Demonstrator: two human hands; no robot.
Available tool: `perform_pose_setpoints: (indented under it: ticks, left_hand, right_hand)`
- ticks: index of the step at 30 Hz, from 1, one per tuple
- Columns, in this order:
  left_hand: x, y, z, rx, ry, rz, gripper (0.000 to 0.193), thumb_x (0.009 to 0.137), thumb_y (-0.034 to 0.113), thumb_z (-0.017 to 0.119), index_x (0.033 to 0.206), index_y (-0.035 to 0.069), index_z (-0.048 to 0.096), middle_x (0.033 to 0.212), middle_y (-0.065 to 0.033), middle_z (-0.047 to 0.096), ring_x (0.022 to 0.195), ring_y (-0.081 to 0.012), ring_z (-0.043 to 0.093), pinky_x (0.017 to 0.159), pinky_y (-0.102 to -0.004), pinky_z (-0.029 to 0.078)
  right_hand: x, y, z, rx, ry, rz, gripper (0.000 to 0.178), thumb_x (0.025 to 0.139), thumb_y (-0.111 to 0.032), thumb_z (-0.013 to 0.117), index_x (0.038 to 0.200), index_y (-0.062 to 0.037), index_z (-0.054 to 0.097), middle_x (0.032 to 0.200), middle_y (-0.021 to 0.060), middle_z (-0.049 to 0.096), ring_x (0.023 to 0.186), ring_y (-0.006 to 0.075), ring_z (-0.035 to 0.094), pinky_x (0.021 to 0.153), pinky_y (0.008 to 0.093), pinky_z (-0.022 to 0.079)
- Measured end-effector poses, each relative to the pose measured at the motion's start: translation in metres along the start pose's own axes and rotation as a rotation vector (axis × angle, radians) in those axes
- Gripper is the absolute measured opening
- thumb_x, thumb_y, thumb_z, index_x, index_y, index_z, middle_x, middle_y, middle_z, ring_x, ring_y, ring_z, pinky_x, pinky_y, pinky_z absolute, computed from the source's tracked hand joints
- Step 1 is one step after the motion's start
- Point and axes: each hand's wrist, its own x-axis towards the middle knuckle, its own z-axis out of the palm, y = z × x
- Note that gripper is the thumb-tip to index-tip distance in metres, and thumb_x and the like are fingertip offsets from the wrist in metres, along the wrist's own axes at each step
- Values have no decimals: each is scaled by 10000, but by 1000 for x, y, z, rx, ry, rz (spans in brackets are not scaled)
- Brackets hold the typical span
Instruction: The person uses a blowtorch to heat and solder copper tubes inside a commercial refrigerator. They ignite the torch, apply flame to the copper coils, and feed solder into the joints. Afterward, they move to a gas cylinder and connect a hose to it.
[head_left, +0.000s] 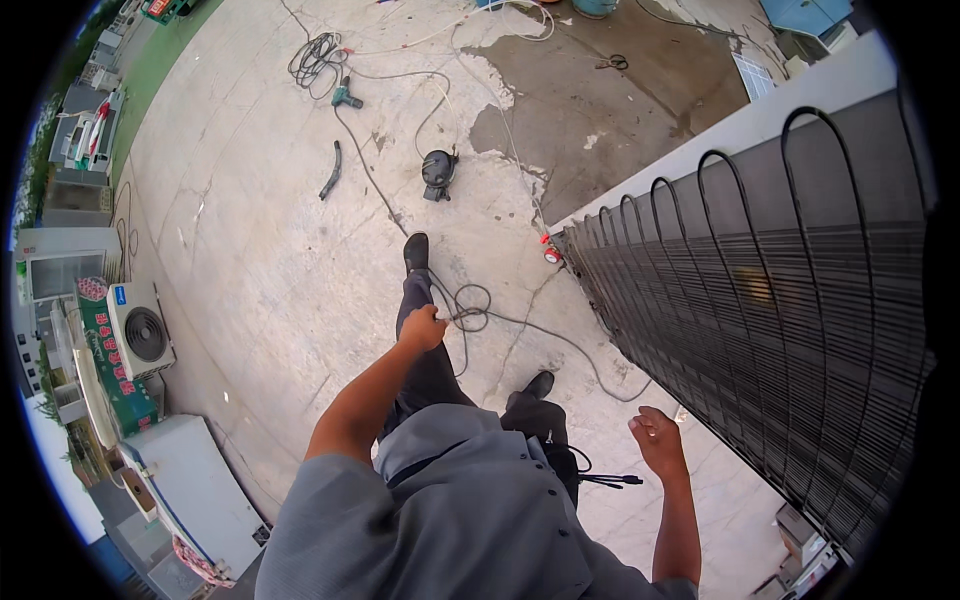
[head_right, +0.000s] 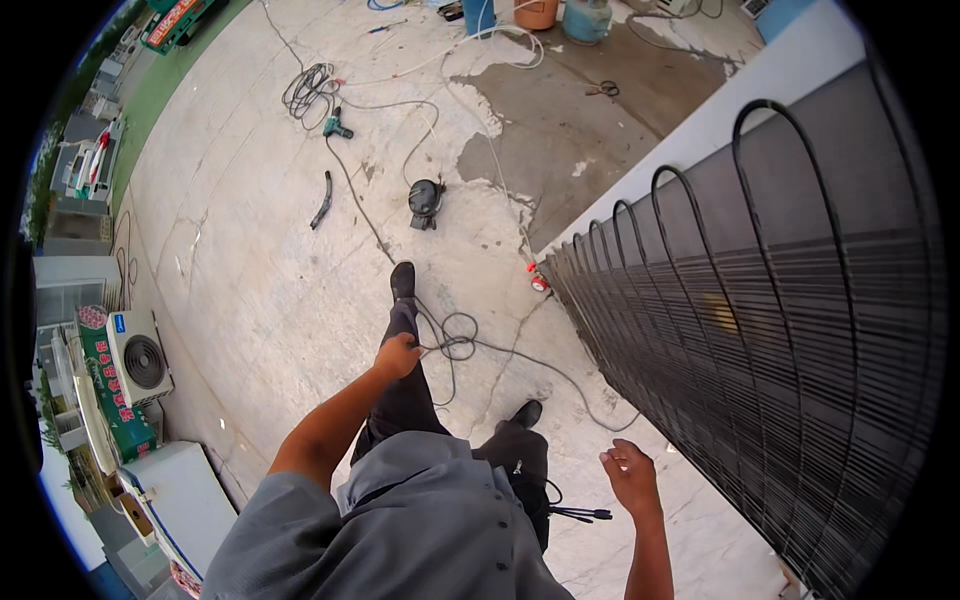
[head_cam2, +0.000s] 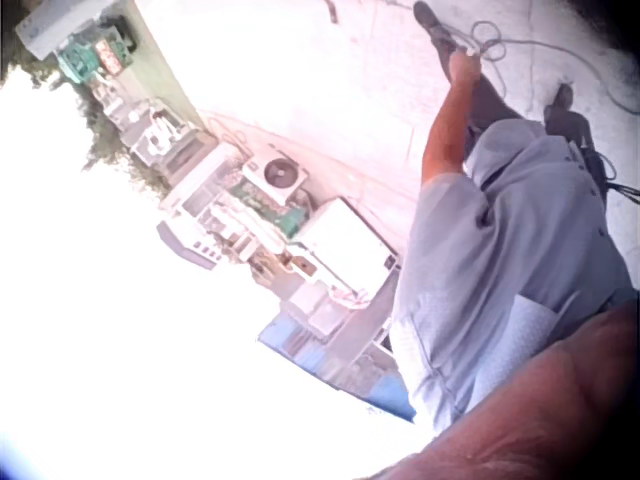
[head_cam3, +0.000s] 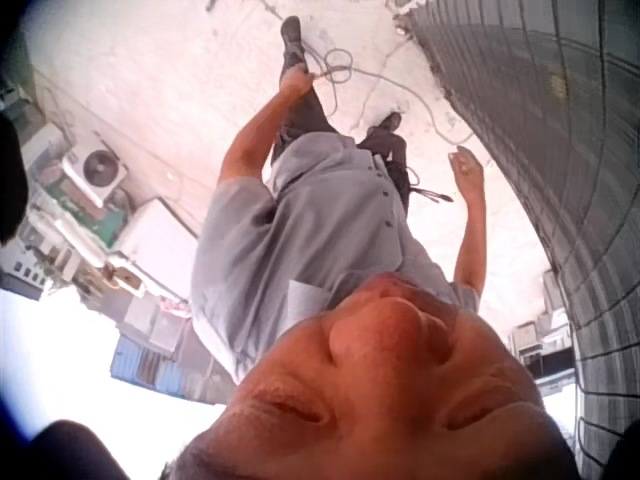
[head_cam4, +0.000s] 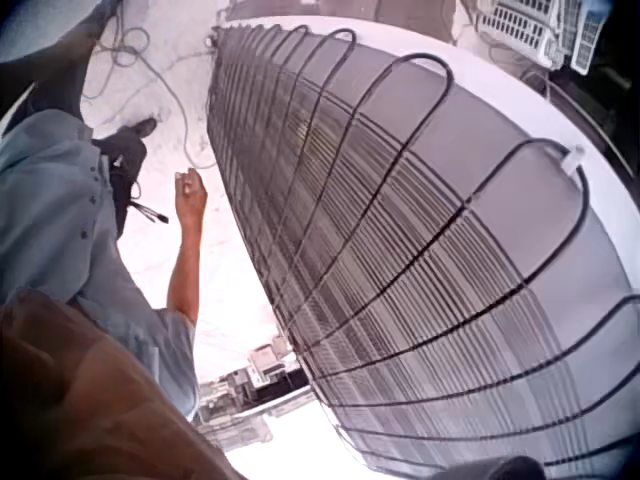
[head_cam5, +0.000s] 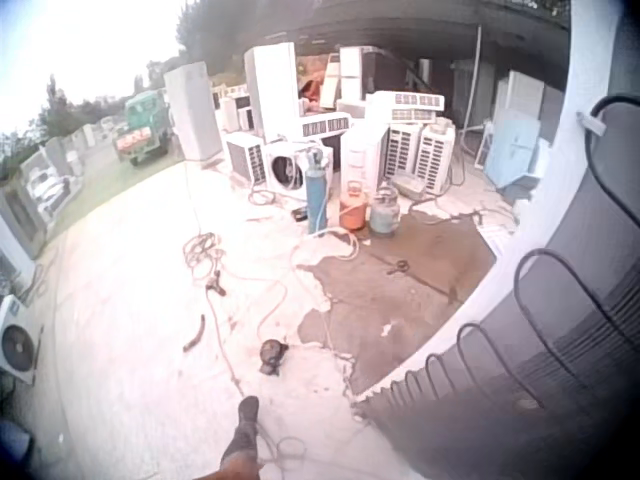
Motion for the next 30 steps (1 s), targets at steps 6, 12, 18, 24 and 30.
perform_pose_setpoints:
  ticks: [6,12,18,24,30]
  left_hand:
    - [90,-36,-83,273,17,-21,611,884,308,730,1436,123,547,1290,-192,601,1247,-400,547,1020,-539,452]
    - [157,-117,-147,264,122,41,582,862,228,713,1397,62,555,1243,-168,603,1208,-386,537,1067,-561,371]
    - [208,-127,-179,174,-5,80,435,866,150,678,1290,57,639,1239,-143,645,1220,-359,558,1069,-525,392]
    - [234,-150,-195,133,-10,36,381,865,143,677,1237,60,665,1239,-131,644,1213,-356,559,1060,-512,407]
    - [239,-154,-197,88,-20,83,348,860,132,675,1202,66,686,1222,-129,652,1203,-357,565,1047,-504,418]
  right_hand:
    - [209,-158,144,17,-253,-1,449,958,-226,732,1285,63,631,1118,206,737,1038,261,720,896,338,559]
    - [503,-267,421,296,-398,-12,451,987,-253,671,1341,18,603,937,123,742,752,154,689,705,295,538]
    - [682,-330,610,488,-279,310,642,978,-315,671,1543,-117,439,1187,130,699,819,218,721,626,396,572]
    - [750,-349,677,844,-176,539,642,989,-421,637,1516,-127,417,1277,99,618,1095,286,673,843,479,550]
    - [758,-329,679,872,-186,520,377,999,-478,600,1074,-112,646,1052,53,661,983,233,689,768,445,554]
